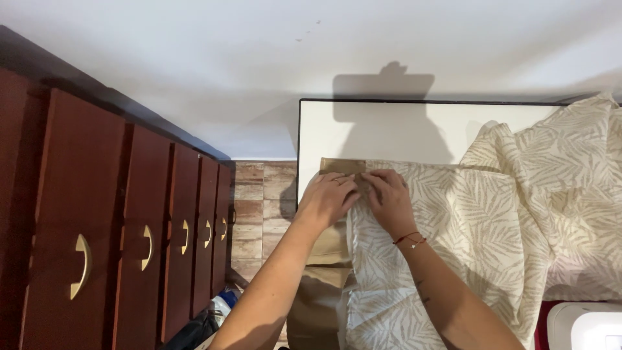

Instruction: Creating pleats in patterned fabric using a paper guide strip on a work table

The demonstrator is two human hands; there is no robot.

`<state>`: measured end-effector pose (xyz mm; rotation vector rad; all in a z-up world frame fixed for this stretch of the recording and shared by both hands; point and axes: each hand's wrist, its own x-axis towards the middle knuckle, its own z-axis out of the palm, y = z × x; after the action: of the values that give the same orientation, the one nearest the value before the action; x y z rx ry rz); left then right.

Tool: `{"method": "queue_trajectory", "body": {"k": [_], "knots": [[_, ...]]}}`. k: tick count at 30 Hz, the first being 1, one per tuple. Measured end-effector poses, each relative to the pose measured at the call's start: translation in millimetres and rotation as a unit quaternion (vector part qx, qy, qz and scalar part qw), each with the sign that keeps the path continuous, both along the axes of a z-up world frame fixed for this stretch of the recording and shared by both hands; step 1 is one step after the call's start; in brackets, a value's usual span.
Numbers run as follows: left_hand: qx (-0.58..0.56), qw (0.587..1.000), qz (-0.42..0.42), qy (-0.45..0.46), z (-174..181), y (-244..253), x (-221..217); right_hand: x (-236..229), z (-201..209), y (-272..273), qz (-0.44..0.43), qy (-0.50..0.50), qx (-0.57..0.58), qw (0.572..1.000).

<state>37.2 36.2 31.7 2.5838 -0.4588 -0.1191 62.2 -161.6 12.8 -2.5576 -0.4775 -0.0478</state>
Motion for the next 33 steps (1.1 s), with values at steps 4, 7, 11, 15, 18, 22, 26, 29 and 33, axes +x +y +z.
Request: {"method": "queue_trajectory", "body": {"k": [4,7,11,15,18,22,26,29,33], "knots": [[0.07,0.997,-0.006,0.031,8.1,-6.4,-0.7,9.5,-3.8,-2.8,0.002,0.004,-0.011,1.0],[0.063,0.998,-0.007,-0.001,-9.3,-3.9,-6.4,13.8,-5.7,-3.7,0.001,0.004,-0.027,1.0],[0.032,0.999,-0.009,-0.028,-0.8,-1.9,-9.7,15.8,-8.0,-4.8,0.001,0.011,-0.032,0.999],[0.031,0.999,-0.009,0.022,23.2,-2.4,0.8,16.4,-11.1,-5.3,-0.002,0.006,-0.057,0.998],[0.102,0.991,-0.058,0.059,29.4,-5.0,19.0,13.5,-11.7,-5.2,-0.004,-0.012,-0.056,0.998],[0.133,0.977,-0.087,0.14,22.8,2.0,32.5,2.8,14.4,0.1,-0.014,-0.008,0.04,0.999],[0.096,0.978,-0.092,0.161,43.4,10.5,30.4,-40.3,34.3,2.8,-0.093,0.094,0.09,0.987],[0.058,0.98,-0.074,0.173,32.5,13.4,29.3,-80.1,59.5,22.9,-0.11,0.307,0.063,0.943],[0.044,0.98,-0.076,0.177,44.5,13.9,27.2,-106.3,71.8,46.2,-0.089,0.385,-0.057,0.917]]}}
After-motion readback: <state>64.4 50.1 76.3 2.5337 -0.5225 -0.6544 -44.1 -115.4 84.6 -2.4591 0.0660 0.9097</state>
